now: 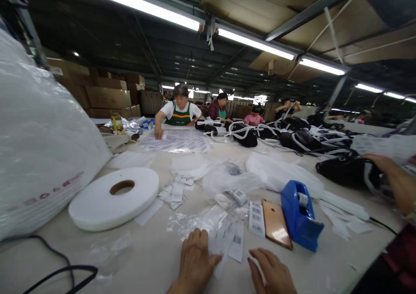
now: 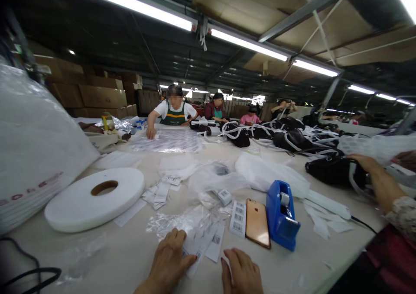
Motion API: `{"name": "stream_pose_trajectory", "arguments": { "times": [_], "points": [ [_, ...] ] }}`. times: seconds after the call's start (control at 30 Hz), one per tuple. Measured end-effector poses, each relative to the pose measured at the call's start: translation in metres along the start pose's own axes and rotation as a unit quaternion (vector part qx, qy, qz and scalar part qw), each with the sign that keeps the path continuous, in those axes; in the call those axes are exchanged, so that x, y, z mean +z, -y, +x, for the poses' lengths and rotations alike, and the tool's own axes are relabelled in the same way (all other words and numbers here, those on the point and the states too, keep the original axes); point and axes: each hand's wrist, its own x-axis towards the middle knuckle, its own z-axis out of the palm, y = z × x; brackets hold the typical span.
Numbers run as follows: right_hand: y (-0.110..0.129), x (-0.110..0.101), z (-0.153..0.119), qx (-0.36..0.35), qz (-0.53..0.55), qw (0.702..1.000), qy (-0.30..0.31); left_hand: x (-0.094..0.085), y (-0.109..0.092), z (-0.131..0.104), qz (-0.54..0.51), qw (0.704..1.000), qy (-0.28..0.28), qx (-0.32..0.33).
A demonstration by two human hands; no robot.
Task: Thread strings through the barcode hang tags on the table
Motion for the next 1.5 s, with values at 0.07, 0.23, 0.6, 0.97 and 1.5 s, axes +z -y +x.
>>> {"name": "stream_pose_trajectory", "arguments": {
  "times": [0.07,0.23,0.6,0.97,1.5],
  "points": [
    [0.031,0.002,0.024,0.062,0.095,0.993,0.024,0.000,0.002,0.001,-0.002,1.000,0.009,-0.004],
    [0.069,0.019,0.068,0.188,0.178,0.952,0.164,-0.003,0.005,-0.003,-0.019,0.999,0.023,-0.012],
    [0.062,0.042,0.114,0.380,0.257,0.852,0.253,-0.003,0.007,0.000,-0.034,0.997,0.062,-0.018],
    [0.049,0.016,0.152,0.497,0.487,0.709,0.119,0.000,0.010,0.004,-0.034,0.995,0.092,-0.017],
    [0.082,-0.031,0.155,0.321,0.546,0.773,0.036,-0.010,0.019,0.003,-0.226,0.970,0.090,-0.009]
  ]
}}
